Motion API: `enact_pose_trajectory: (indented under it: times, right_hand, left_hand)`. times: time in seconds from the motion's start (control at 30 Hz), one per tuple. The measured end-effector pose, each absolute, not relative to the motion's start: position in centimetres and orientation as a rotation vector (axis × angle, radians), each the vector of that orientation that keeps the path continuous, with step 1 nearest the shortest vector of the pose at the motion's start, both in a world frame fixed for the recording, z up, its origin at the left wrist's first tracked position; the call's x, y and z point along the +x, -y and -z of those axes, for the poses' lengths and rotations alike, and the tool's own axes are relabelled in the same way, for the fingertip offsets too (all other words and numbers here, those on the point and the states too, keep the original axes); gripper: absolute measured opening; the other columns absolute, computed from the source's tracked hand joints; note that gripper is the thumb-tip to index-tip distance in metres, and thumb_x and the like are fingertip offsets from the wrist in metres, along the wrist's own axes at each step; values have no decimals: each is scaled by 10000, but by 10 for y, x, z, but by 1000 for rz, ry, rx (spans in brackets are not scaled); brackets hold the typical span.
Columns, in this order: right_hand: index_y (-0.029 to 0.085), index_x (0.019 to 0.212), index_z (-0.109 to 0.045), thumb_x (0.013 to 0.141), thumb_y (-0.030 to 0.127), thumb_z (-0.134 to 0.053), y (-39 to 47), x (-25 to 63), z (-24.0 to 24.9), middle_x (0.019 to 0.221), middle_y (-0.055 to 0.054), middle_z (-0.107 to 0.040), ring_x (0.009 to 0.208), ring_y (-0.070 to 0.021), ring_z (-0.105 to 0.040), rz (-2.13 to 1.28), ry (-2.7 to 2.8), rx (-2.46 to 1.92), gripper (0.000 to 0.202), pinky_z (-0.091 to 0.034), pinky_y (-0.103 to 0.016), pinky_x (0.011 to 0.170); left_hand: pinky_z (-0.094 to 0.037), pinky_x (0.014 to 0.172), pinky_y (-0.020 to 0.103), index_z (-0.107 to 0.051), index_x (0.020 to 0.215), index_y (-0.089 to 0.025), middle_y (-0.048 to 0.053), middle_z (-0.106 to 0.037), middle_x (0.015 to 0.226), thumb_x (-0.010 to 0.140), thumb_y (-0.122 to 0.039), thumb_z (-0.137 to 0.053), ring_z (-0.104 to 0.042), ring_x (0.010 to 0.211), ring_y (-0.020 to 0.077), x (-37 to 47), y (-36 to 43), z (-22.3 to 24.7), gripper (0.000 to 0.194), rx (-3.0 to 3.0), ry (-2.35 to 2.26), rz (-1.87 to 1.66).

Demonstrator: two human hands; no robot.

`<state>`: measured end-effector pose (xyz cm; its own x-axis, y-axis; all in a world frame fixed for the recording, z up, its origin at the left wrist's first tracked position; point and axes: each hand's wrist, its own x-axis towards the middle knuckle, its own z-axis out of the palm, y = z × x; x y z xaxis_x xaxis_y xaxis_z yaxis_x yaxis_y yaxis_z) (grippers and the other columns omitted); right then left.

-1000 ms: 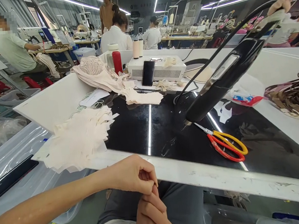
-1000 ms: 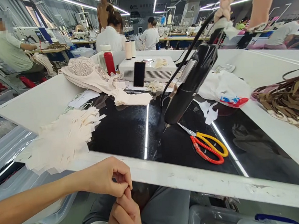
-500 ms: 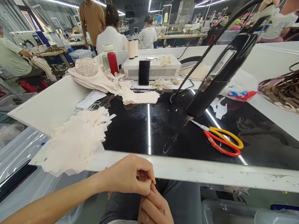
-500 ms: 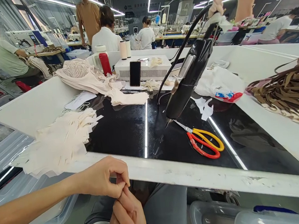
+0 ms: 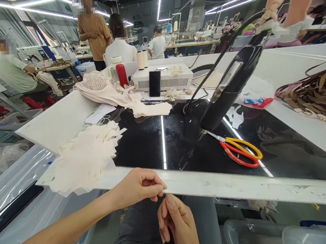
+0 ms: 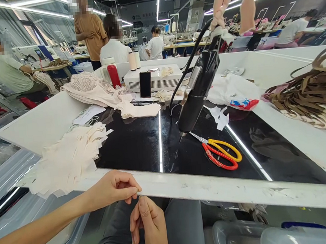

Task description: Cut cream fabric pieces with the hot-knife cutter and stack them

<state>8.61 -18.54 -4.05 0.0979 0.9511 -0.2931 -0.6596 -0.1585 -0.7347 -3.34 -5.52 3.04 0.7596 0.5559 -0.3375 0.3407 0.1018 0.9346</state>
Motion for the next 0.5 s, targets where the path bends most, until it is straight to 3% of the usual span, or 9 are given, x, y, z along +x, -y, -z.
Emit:
enact_pose_trajectory:
  times: [0.5]
  right_hand:
    - [180, 711, -548, 892, 721, -673, 183, 85, 59, 579, 23, -606, 343, -39, -430, -1428, 515, -944, 585, -392, -171, 381]
  left_hand:
    - [-492, 607, 205, -715, 796, -149, -5, -695, 705, 869, -380, -718, -646, 618, 116, -35, 56, -34, 242, 1571, -850, -165]
